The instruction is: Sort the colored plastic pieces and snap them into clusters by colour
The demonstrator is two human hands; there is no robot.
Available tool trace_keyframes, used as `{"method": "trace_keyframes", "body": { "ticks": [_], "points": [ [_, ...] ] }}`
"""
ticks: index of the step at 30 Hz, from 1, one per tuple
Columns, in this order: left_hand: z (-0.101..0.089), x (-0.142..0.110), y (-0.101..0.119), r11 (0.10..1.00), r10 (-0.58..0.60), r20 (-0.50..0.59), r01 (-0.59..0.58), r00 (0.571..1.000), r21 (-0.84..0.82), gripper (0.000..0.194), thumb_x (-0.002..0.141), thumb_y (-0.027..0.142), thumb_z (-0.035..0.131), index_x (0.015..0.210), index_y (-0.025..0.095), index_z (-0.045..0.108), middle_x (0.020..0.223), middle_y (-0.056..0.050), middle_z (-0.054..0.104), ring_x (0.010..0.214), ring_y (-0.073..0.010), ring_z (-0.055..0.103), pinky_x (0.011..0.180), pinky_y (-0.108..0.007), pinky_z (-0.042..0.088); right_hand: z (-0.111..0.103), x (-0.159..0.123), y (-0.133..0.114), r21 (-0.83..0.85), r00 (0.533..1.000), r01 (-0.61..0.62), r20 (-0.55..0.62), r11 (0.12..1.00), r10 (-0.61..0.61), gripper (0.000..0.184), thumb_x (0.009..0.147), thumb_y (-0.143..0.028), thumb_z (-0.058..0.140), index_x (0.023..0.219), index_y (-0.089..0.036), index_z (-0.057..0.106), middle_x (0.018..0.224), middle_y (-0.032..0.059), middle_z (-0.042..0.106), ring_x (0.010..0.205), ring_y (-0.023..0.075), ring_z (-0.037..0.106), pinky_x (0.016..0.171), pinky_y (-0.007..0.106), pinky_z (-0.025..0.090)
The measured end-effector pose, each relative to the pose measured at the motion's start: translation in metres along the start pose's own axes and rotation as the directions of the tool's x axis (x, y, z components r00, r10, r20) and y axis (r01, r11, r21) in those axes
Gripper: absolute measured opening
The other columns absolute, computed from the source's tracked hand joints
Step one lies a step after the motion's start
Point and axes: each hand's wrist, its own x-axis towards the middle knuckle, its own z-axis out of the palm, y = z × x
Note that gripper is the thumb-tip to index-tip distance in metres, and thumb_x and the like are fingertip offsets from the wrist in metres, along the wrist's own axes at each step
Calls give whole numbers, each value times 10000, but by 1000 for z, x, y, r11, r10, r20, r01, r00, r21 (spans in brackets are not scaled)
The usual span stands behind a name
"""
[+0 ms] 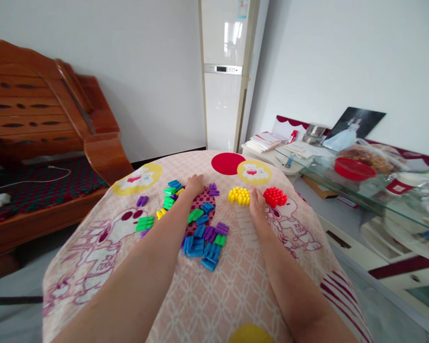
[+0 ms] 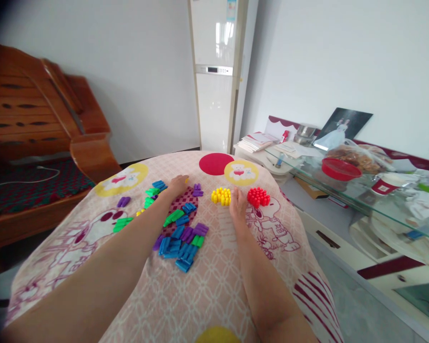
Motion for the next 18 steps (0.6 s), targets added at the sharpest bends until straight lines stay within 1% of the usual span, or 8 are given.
{"method": "trace_keyframes", "body": {
  "ticks": [2,5,8,12,15,18],
  "points": [
    [-1,-2,-3,999,-3,10,2,1000,35,410,842,147,571,1251,154,609,1267,-144,635,1198,-261,580,1042,-338,430,-1,0,-1,-4,1000,-7,1,1000,7,549,866,-494,385,1171,-137,671,1220,150,686,1163,266,590,1058,402,398],
    [-6,-7,0,997,-20,13,20,1000,69,299,867,169,565,1155,173,648,1193,-117,675,1112,-223,615,993,-301,445,-2,0,-3,-17,1000,-22,-1,1000,22,537,861,-478,401,1166,-131,675,1234,156,679,1175,272,584,1059,404,397],
    [-15,-15,7,999,-5,43,3,999,51,312,850,186,603,1159,168,641,1156,-105,695,1043,-208,634,905,-263,470,-2,0,-3,-13,1000,-26,5,1000,26,543,856,-480,408,1169,-127,677,1238,158,677,1181,276,579,1060,409,396],
    [-28,-33,23,997,83,49,-83,995,5,343,807,285,680,1127,162,667,1104,-91,713,1007,-209,645,859,-245,473,-3,1,-2,-12,1000,-25,15,1000,25,512,854,-471,420,1153,-155,689,1225,132,688,1177,268,575,1062,412,391],
    [-35,-49,40,991,135,44,-135,990,-14,301,829,347,658,1044,145,720,1039,-98,731,978,-215,657,858,-252,473,-4,1,-3,-19,999,-28,19,999,28,511,851,-466,422,1150,-150,690,1219,137,690,1168,267,583,1059,407,393],
    [-35,-66,58,981,188,84,-183,979,-72,306,850,378,632,963,122,756,950,-105,746,903,-214,674,818,-259,480,-3,0,-5,-8,1000,-24,9,1000,24,512,852,-462,420,1148,-144,690,1208,144,693,1158,270,590,1047,402,404]
  ]
}}
